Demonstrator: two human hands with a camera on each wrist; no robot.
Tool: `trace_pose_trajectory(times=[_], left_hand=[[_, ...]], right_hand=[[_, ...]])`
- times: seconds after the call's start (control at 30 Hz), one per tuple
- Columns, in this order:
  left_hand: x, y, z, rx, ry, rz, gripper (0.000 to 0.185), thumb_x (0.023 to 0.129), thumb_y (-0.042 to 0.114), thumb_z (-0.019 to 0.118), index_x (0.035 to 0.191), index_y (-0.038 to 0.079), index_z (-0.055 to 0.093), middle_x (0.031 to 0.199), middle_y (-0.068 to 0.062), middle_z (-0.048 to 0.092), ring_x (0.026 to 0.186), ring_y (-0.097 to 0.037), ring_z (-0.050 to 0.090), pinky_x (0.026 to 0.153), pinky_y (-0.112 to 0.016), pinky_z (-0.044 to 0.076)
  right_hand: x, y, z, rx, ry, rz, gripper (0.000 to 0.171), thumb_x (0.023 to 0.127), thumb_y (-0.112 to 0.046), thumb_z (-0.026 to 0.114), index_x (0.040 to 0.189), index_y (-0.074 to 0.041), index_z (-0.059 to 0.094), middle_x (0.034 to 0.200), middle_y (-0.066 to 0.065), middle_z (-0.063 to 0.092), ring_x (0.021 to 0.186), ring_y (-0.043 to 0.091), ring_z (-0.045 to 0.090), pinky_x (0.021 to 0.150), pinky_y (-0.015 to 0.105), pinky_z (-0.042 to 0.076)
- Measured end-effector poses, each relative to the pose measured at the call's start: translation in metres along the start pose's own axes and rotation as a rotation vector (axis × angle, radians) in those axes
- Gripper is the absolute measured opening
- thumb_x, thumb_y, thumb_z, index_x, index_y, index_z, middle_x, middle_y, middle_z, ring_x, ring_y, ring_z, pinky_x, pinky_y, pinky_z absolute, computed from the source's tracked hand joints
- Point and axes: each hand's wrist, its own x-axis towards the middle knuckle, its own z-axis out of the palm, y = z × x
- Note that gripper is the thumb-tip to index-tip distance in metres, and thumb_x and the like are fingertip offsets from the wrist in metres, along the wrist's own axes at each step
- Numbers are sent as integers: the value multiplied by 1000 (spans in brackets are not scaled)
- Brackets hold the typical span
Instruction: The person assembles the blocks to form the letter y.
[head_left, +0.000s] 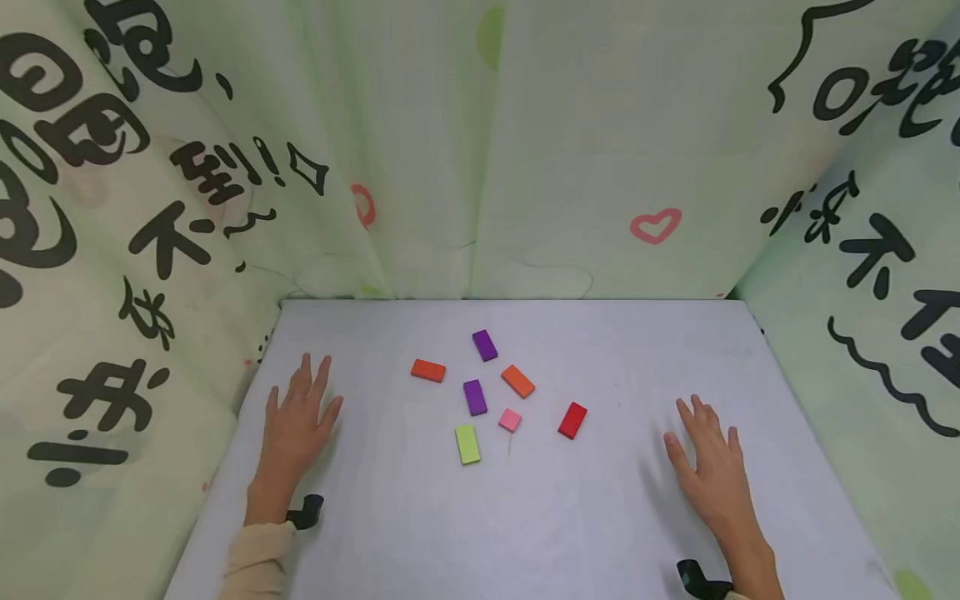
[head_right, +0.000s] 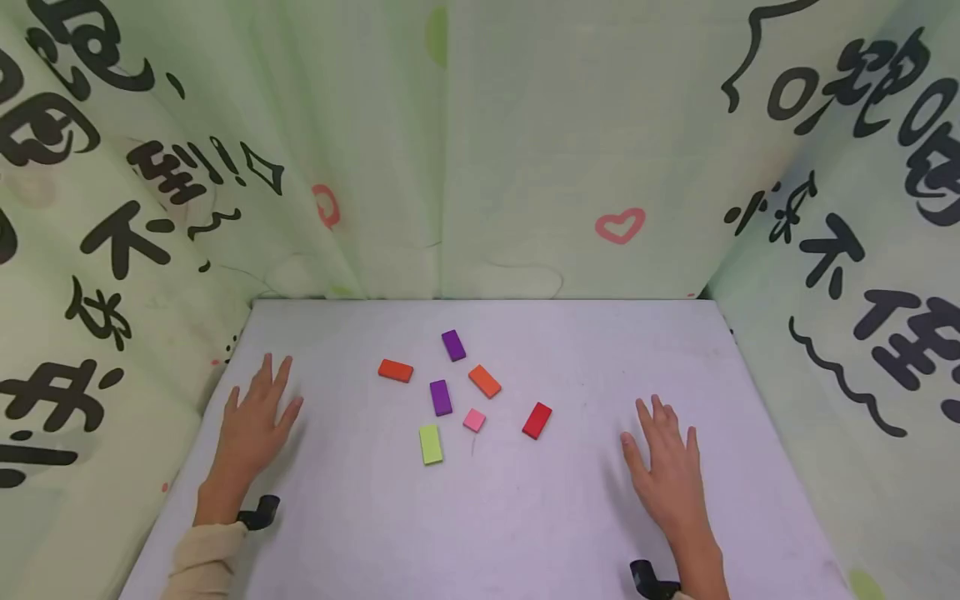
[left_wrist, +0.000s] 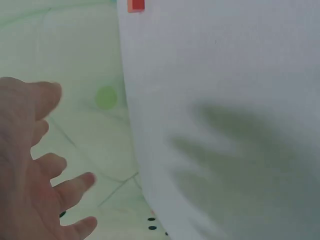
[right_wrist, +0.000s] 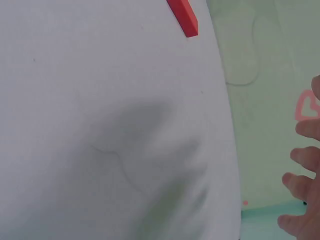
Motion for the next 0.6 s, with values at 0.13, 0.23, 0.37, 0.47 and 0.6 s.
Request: trace_pose_trajectory(times=[0.13,0.23,0.37,0.47,0.6], left_hand=[[2,8,9,-76,32,-43,69,100,30,53,158,17,18,157,-22,35,130,-43,52,109,-65,30],[5,15,18,-150,87,-52,65,98,25,57,155,10,29,146,-23,50,119,-44,60,102,-60,41],[7,24,30,-221,122,-61,61,97,23,58,152,8,36,142,-22,55,122,-43,58,101,-56,45],[7,32,39,-265,111,-87,60,97,23,57,152,9,36,146,-21,52,130,-41,52,107,-55,42],[8,41,50,-359,120,-134,58,98,22,56,152,13,37,150,-17,48,137,-39,45,112,-56,36]], right_hand=[[-3,-5,11,49,55,10,57,98,-24,58,149,-9,41,155,23,38,146,43,30,118,68,9],[-6,-11,20,98,90,24,52,98,-22,59,147,-10,46,152,21,43,141,44,37,117,67,16],[-10,-21,32,163,129,44,47,98,-21,59,144,-14,51,149,17,49,139,39,42,117,63,22],[-14,-28,40,208,167,54,44,97,-18,60,141,-15,55,146,14,53,140,27,45,118,57,25],[-18,-39,51,265,227,27,42,96,-11,61,137,-14,58,142,10,59,138,8,47,121,35,27]])
